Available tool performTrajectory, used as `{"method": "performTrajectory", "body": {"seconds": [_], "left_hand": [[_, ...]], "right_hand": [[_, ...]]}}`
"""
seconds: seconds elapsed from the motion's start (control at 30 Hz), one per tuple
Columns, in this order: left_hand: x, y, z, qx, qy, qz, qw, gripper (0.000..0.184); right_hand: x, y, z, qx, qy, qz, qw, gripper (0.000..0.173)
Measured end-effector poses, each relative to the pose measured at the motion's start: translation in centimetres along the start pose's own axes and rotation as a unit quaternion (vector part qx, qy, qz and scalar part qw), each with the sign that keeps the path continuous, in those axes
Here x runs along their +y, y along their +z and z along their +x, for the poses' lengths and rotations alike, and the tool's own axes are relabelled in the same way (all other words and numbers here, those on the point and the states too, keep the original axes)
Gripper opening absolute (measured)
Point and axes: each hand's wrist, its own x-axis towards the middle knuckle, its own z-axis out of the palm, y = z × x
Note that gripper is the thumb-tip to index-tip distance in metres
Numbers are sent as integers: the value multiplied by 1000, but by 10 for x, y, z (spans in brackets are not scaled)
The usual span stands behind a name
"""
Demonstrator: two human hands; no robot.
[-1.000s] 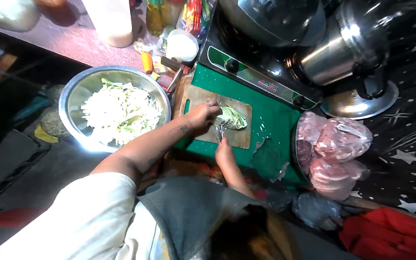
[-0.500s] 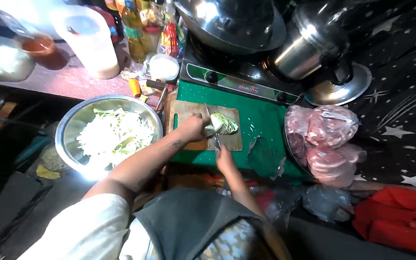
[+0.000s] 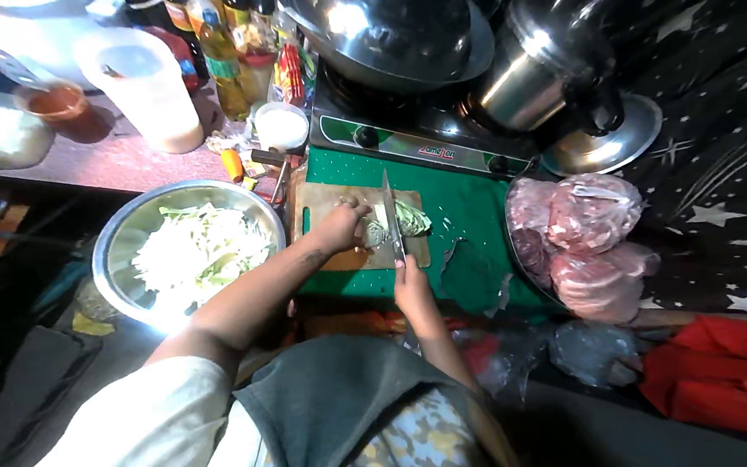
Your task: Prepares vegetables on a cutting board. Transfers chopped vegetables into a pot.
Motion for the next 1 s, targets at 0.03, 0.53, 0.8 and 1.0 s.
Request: {"method": "performTrajectory", "body": {"seconds": [0.03, 0.53, 0.8, 1.0], "left_hand": [[-6, 3, -4, 29, 11, -18, 999, 52], [-9, 19, -13, 93, 41, -85, 991, 30], [-15, 25, -9, 106, 55, -82, 989, 30], [-9, 20, -16, 124, 57, -82, 987, 28]], "right_hand": [[0, 2, -3, -2, -5, 9, 1000, 38], [-15, 1, -6, -31, 10, -21, 999, 40], [-14, 31, 14, -95, 47, -87, 991, 41], [-24, -2, -4, -56, 31, -58, 996, 37]]}}
